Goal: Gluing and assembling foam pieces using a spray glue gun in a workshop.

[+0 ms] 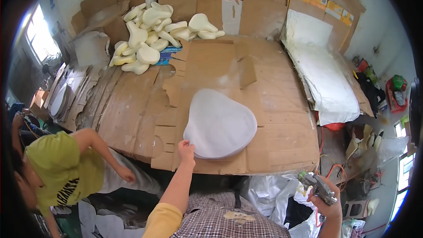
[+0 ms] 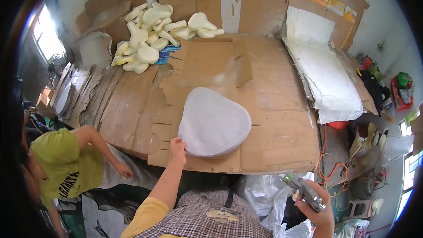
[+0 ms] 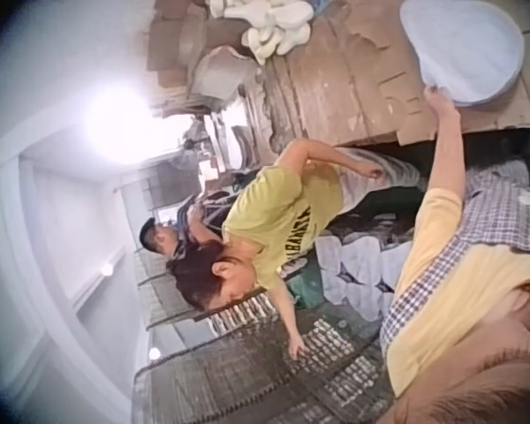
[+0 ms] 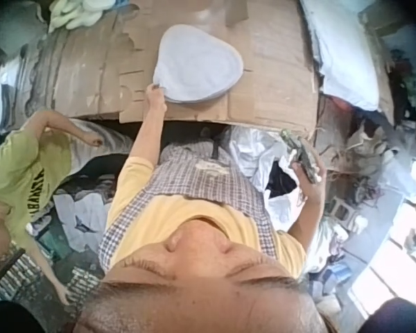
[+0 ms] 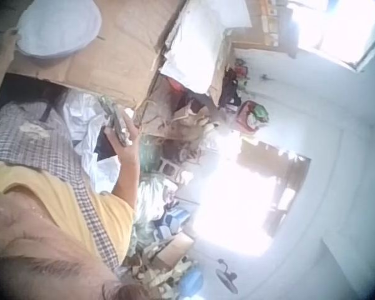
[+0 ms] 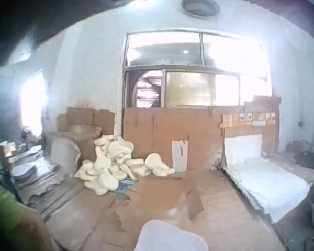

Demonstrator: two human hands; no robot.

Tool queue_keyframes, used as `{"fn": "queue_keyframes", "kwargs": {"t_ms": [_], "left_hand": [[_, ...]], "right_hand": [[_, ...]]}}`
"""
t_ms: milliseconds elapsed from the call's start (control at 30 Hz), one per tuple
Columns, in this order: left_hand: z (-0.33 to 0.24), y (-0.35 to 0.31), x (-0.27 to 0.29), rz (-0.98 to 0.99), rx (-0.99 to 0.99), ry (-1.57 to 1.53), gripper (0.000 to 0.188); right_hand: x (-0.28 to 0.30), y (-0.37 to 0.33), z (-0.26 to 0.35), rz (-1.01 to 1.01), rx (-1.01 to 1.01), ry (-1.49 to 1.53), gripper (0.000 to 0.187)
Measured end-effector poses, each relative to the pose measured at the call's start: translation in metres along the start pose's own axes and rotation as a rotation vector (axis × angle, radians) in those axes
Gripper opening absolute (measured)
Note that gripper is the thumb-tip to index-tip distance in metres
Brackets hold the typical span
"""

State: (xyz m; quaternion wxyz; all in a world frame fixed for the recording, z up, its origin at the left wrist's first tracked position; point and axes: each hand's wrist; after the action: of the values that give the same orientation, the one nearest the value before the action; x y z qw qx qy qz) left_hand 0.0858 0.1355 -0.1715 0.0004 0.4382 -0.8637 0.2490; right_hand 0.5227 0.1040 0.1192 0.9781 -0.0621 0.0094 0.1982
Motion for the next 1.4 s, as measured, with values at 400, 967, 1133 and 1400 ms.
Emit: {"fn": "queue_keyframes", "kwargs": {"t_ms": [400,967,1133,1400], "left_hand": [[-0.003,-0.008,-0.01,0.273,0.046,-0.198,0.047],[-0.134,-0.086,0.151,0.351,-0.363,-0.827,0.051],[-0.111,-0.086,0.202,0.199,-0.401,-0.81,0.061],[-0.087,-0.084,0.241,0.112,-0.397,-0.809,0.063]], "right_hand": [[-0.02,0.022,-0.007,-0.07,0.067,0.145,0.056],[-0.024,-0.002,-0.017,0.016,0.096,0.037,0.06],[-0.021,-0.02,-0.006,-0.043,0.091,0.003,0.062],[-0.038,-0.031,-0.015,0.107,0.037,0.145,0.056]]}}
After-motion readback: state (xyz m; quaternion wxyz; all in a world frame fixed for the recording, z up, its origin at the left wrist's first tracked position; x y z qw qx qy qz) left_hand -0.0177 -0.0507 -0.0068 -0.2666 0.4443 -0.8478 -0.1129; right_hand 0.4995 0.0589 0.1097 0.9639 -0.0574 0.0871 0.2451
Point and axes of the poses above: each hand's wrist, its own y-axis towards the middle knuckle, its own x-axis out of the back of the hand, z = x × y, and after that the axes turned 15 degrees about y, right-handed
